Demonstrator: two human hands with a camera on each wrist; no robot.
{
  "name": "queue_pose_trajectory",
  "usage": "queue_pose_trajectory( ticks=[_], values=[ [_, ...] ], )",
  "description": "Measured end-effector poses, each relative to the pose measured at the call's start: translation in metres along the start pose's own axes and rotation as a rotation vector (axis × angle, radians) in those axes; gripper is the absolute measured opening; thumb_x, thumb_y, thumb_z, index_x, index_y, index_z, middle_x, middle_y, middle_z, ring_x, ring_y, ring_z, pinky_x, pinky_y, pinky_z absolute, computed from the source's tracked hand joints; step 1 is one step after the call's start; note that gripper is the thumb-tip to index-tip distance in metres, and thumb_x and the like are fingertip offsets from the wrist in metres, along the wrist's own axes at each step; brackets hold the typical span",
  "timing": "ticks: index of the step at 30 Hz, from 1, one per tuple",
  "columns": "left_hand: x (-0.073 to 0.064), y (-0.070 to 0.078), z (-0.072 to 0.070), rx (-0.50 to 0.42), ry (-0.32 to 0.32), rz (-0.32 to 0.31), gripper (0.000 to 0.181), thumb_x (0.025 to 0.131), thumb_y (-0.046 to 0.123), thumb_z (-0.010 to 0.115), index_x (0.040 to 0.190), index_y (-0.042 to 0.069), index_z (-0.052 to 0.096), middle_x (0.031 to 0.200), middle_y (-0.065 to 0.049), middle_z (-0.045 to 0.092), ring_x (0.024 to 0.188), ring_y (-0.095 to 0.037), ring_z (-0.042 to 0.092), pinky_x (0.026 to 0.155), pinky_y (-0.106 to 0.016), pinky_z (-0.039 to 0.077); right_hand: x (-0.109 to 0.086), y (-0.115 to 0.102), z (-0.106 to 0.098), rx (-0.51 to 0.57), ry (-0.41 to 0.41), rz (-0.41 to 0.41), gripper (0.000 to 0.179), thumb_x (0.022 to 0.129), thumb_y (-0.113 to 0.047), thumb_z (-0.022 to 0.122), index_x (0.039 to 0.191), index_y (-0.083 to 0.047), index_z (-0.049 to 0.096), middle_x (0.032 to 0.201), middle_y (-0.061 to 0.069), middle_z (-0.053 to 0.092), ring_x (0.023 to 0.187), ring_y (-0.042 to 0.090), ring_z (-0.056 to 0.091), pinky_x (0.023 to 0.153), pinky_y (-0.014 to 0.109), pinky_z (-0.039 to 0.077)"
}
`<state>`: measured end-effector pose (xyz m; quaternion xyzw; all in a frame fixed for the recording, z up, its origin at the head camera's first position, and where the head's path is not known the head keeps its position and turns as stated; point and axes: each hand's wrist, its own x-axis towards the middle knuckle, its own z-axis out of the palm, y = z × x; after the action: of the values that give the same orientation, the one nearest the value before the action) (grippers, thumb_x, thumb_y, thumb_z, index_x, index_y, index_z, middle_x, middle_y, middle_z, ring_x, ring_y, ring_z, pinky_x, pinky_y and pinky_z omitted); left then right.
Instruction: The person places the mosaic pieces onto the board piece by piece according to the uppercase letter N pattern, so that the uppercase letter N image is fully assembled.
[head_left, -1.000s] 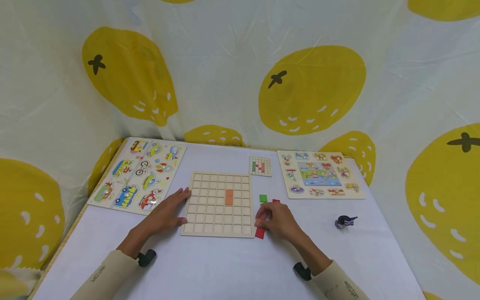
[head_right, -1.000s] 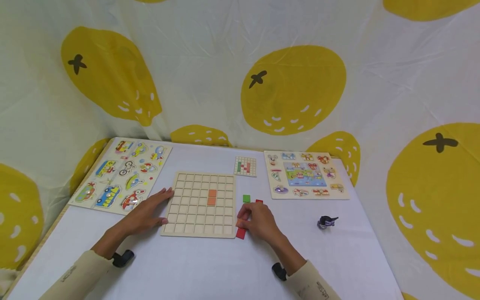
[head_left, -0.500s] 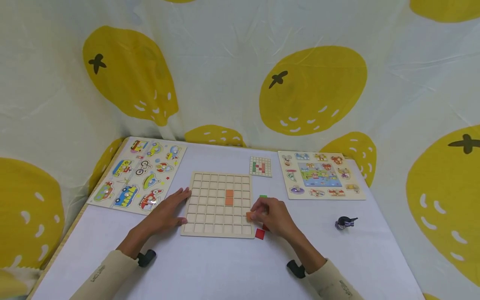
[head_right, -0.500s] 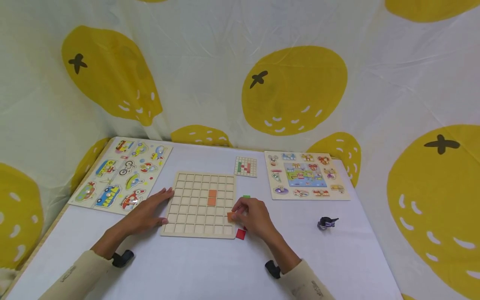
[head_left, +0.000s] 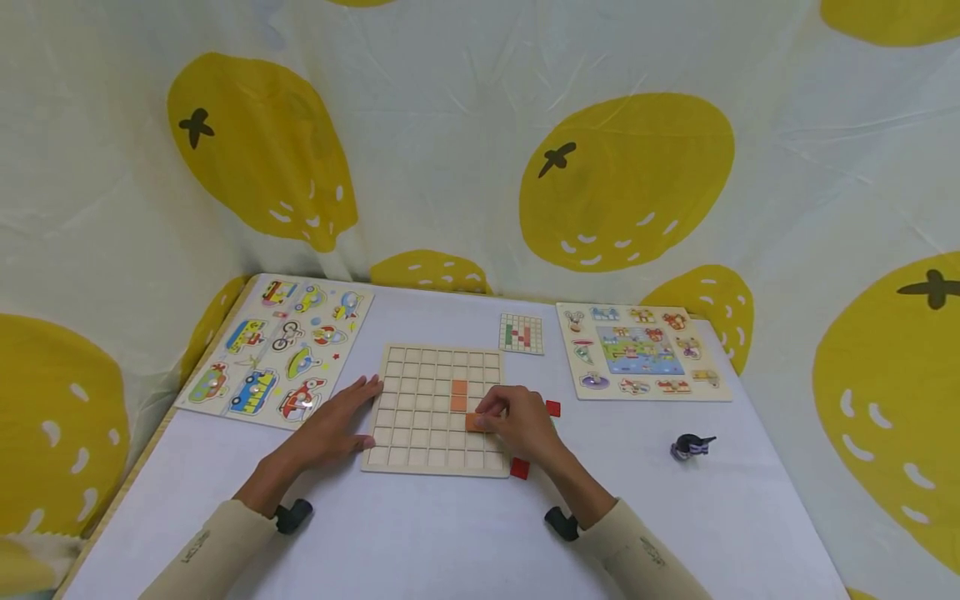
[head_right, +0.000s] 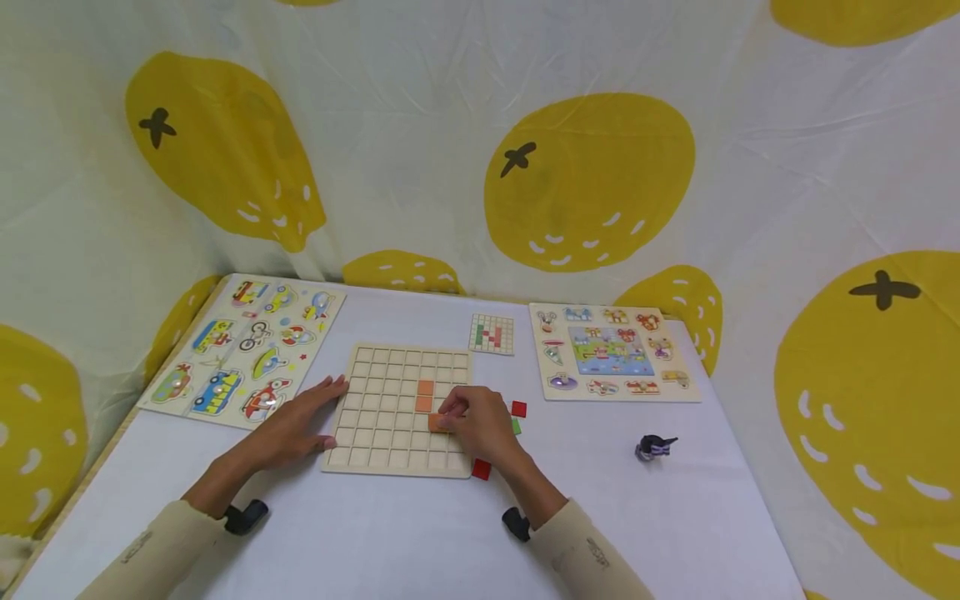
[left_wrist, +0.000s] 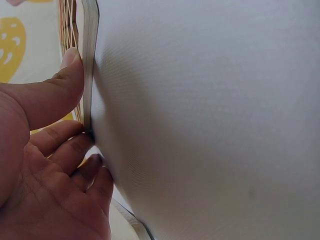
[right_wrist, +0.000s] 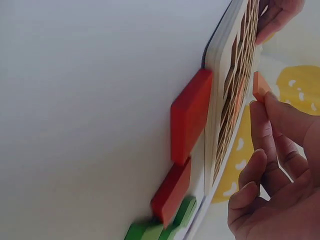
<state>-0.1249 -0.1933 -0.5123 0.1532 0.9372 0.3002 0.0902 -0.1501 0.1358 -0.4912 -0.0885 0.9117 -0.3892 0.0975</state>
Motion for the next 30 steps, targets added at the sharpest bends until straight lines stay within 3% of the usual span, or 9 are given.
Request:
queue_pose_trajectory(
  ticks=[14, 24, 30],
  values=[
    [0.000, 0.000, -0.001, -0.004, -0.003, -0.010, 0.095, 0.084, 0.009, 0.089, 0.165, 0.008, 0.038, 0.175, -0.014, 0.032, 0.163, -0.044, 0.024, 0.128, -0.067, 0.028, 0.015, -0.011, 0.020, -0.073, -0.007, -0.038, 0.013, 0.089, -0.018, 0.087, 0.085, -0.022, 0.075, 0.073, -0.008, 0.068, 0.074, 0.010, 0.061, 0.068, 0.026, 0.049],
    [-0.001, 0.000, -0.001, 0.000, 0.012, 0.011, 0.095, 0.083, 0.008, 0.089, 0.164, 0.007, 0.039, 0.173, -0.016, 0.034, 0.162, -0.045, 0.026, 0.127, -0.067, 0.029, 0.017, -0.016, 0.023, -0.154, 0.011, -0.069, 0.014, 0.088, -0.017, 0.088, 0.081, -0.022, 0.076, 0.072, -0.010, 0.066, 0.077, 0.009, 0.060, 0.065, 0.027, 0.048],
    [-0.001, 0.001, -0.001, -0.005, 0.009, 0.010, 0.095, 0.083, 0.009, 0.089, 0.164, 0.007, 0.039, 0.173, -0.016, 0.034, 0.162, -0.045, 0.026, 0.127, -0.067, 0.029, 0.015, -0.015, 0.022, -0.128, -0.002, -0.056, 0.011, 0.088, -0.018, 0.088, 0.085, -0.022, 0.078, 0.075, -0.010, 0.067, 0.083, 0.010, 0.060, 0.072, 0.028, 0.049]
  ],
)
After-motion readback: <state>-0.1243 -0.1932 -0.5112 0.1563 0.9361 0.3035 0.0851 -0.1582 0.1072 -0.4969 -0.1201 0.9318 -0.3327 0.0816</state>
